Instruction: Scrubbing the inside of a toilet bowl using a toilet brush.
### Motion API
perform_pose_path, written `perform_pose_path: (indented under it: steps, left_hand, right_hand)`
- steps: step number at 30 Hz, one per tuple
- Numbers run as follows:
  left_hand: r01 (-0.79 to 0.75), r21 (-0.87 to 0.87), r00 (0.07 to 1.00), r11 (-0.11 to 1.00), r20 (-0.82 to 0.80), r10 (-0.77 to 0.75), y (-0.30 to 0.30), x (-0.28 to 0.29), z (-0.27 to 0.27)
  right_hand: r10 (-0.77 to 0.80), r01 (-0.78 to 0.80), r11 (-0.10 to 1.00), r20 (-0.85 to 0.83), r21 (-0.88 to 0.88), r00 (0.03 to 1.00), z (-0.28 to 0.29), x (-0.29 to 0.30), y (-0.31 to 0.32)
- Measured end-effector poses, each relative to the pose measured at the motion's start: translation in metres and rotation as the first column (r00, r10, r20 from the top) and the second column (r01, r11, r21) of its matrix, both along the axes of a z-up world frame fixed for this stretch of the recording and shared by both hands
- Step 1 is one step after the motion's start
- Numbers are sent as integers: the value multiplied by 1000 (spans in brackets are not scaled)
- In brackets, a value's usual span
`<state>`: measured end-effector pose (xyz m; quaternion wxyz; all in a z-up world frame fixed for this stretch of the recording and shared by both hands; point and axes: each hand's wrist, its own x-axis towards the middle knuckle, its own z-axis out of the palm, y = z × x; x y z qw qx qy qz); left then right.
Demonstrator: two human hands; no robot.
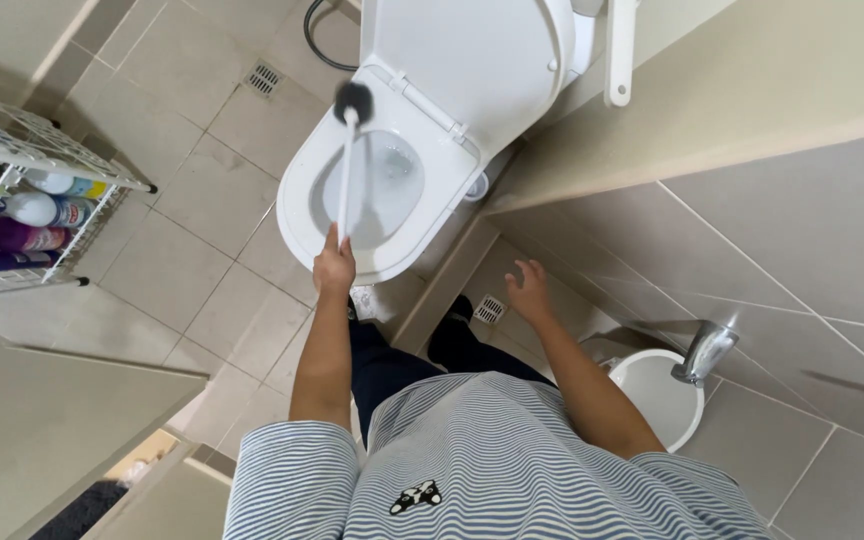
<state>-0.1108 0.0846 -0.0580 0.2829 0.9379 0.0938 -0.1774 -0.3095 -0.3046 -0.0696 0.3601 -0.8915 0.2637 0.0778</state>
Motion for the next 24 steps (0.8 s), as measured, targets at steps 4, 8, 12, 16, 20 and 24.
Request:
perform_pose_path:
  steps: [4, 8, 12, 16, 20, 24]
  left_hand:
    - [-152, -43, 987, 987, -63, 149, -46, 19, 50]
    - [-87, -100, 961, 991, -272, 57, -78, 9, 58]
    - [99, -50, 987, 994, -120, -104, -63, -22, 14]
    - [254, -6, 946, 967, -206, -250, -32, -25, 63]
    - [215, -36, 946, 976, -240, -217, -41, -12, 90]
    - [-89, -257, 977, 962, -211, 34, -87, 23, 84]
  right_hand:
    - [0, -5, 999, -88, -54, 996, -5, 10, 13]
    - [46, -45, 999, 32, -22, 998, 11, 22, 33]
    - [67, -68, 997, 36, 21, 997, 18, 25, 37]
    - [61, -62, 998, 99, 2, 993, 5, 24, 28]
    - [71, -70, 997, -51, 22, 996, 22, 32, 33]
    - [98, -98, 995, -1, -26, 995, 13, 36, 39]
